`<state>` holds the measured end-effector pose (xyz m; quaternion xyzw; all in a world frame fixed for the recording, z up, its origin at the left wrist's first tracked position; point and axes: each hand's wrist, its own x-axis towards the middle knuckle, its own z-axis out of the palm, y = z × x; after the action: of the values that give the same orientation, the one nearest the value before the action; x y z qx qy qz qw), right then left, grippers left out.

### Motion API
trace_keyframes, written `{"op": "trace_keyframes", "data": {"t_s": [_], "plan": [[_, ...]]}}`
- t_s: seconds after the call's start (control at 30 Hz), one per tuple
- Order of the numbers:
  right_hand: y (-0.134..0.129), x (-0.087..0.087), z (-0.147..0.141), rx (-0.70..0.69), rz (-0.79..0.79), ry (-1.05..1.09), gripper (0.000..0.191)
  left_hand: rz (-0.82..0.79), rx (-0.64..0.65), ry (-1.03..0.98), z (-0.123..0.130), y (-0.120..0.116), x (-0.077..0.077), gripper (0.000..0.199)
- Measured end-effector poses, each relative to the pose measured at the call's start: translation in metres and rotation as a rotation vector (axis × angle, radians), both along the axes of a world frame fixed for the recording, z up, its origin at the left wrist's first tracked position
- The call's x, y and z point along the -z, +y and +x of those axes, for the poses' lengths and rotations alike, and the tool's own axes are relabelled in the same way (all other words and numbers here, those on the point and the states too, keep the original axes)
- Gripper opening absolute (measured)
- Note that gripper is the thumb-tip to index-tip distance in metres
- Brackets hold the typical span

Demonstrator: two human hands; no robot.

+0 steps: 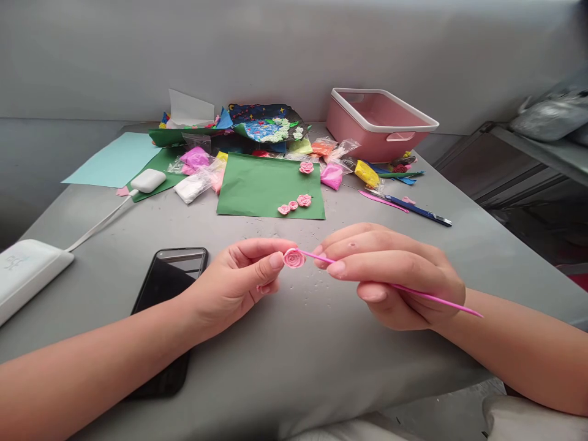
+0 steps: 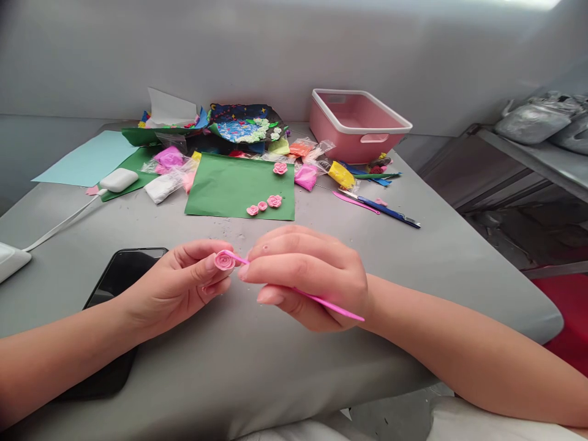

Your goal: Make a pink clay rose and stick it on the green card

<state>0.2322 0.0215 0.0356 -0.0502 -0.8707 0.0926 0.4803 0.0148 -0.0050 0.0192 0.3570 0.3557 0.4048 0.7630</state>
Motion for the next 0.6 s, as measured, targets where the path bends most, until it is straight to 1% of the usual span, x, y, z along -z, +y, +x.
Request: {"op": "trace_keyframes", "data": {"t_s": [0.23,0.43,0.6], "plan": [[-0.0030,-0.0003,0.0006,-0.002,0.037,-0.057,0.019,-0.026,-0.030,0.043,0.0023,0.0014,-0.0037,0.013],[-0.0024,0.0008,-0.0006,0.011,0.045,-0.046,0.018,-0.017,-0.034,0.059,0.0023,0.0012,-0.0049,0.016],[-0.0034,0.0015,-0.0023,0.037,0.039,-0.031,0.017,-0.042,-0.072,0.080,0.0025,0.0009,-0.0042,0.019]]}}
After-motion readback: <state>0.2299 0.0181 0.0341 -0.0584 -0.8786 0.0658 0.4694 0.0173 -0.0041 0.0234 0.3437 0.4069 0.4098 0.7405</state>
